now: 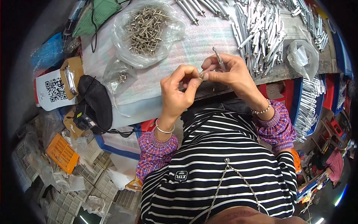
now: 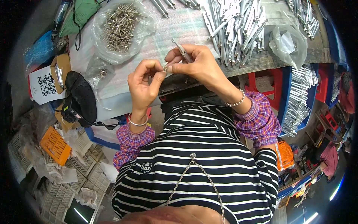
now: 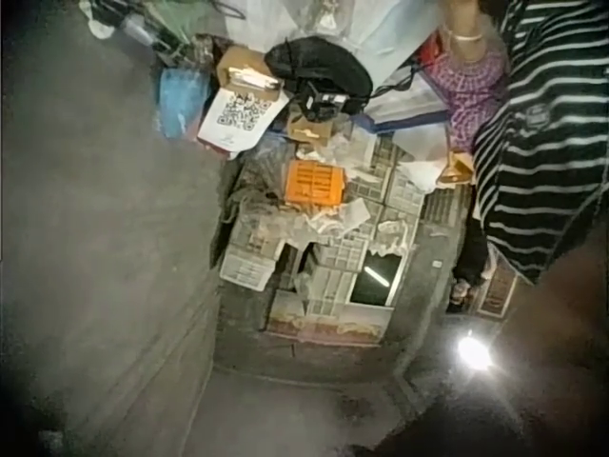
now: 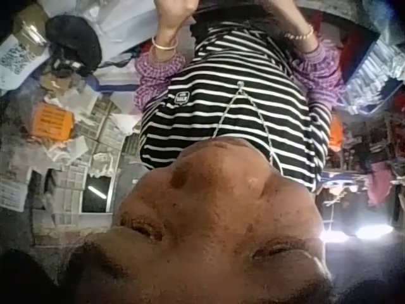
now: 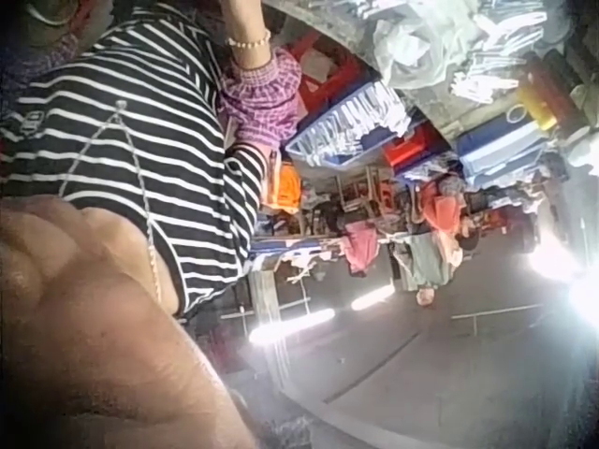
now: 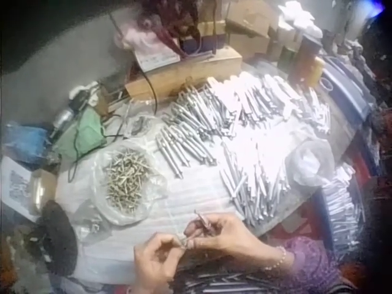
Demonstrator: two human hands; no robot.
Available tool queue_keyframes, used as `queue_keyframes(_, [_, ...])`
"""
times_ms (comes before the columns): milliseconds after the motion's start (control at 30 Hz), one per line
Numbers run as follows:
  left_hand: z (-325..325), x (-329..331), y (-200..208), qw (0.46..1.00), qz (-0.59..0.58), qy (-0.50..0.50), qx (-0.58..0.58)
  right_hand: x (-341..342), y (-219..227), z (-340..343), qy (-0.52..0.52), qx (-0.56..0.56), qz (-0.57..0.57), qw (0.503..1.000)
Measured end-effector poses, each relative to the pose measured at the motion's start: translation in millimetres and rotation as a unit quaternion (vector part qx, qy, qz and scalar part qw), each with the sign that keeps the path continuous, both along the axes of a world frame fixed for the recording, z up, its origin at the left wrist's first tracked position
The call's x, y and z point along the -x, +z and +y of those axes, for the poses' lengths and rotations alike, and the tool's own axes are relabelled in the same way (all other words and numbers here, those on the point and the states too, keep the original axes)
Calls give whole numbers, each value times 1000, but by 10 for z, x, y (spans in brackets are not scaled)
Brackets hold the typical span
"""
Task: Manually assembling small metal hardware components at a factory workstation.
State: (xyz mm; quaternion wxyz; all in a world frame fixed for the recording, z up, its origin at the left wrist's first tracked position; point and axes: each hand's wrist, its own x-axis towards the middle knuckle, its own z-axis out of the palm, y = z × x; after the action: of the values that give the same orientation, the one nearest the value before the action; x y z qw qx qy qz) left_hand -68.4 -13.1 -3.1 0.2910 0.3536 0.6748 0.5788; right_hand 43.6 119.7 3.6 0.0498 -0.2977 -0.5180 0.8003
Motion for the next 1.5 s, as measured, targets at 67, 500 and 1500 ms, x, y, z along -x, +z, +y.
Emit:
queue_keyframes(67, [3, -3, 9, 1000, 26, 1, -2, -7, 4, 0, 2, -9, 1, 1000])
queue_keyframes(500, [0, -6, -41, 1000, 24, -3, -3, -21, 26, -54, 26, -142, 13, 989])
queue_keyframes(1500, [-10, 4, -3, 991, -126, -49, 11, -11, -13, -27, 16, -33, 23, 999])
